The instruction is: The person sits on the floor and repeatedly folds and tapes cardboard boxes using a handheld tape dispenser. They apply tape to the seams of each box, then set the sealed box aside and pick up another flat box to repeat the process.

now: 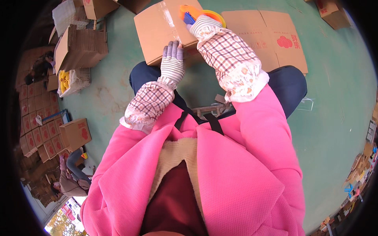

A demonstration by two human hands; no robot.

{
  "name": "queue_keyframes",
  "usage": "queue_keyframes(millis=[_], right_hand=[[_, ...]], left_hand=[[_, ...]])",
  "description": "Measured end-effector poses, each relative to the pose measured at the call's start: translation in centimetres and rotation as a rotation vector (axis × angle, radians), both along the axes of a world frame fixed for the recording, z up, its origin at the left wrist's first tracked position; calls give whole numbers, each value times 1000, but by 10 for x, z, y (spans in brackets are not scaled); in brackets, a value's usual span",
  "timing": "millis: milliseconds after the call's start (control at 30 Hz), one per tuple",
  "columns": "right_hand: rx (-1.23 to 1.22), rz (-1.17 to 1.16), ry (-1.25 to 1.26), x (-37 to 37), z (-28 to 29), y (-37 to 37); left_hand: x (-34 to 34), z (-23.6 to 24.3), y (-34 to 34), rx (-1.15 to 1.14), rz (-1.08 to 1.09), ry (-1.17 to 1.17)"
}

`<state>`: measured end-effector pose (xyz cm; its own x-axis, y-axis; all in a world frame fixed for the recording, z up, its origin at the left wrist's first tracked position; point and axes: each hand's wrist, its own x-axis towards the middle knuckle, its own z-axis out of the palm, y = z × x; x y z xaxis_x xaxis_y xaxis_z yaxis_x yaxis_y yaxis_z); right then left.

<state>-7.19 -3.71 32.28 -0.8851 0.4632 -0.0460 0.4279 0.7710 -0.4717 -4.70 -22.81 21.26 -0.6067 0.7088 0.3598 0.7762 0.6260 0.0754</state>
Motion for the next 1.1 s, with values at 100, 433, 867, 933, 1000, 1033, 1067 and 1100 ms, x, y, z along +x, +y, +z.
queue_keyframes(millis=[100,433,867,933,1000,1033,1067,1100], right_hand=[[-28,105,-187,12,-10,5],[-47,71,-216,12,-18,6],[-37,67,-285,8,-9,4],[-47,-6,-331,8,-9,4],[-69,-43,-351,3,-7,3],[-121,-49,-333,0,-5,3],[-124,-53,-307,0,-4,3],[-100,-83,-318,-1,-4,4]], left_hand=[[2,2,0,140,-15,9],[-172,-5,29,-69,140,21],[52,-40,-3,261,-12,-738],[10,-51,9,502,205,-822],[-25,-54,16,627,345,-838],[-40,-52,18,655,402,-835],[-55,-50,22,679,460,-843],[-68,-50,25,686,518,-861]])
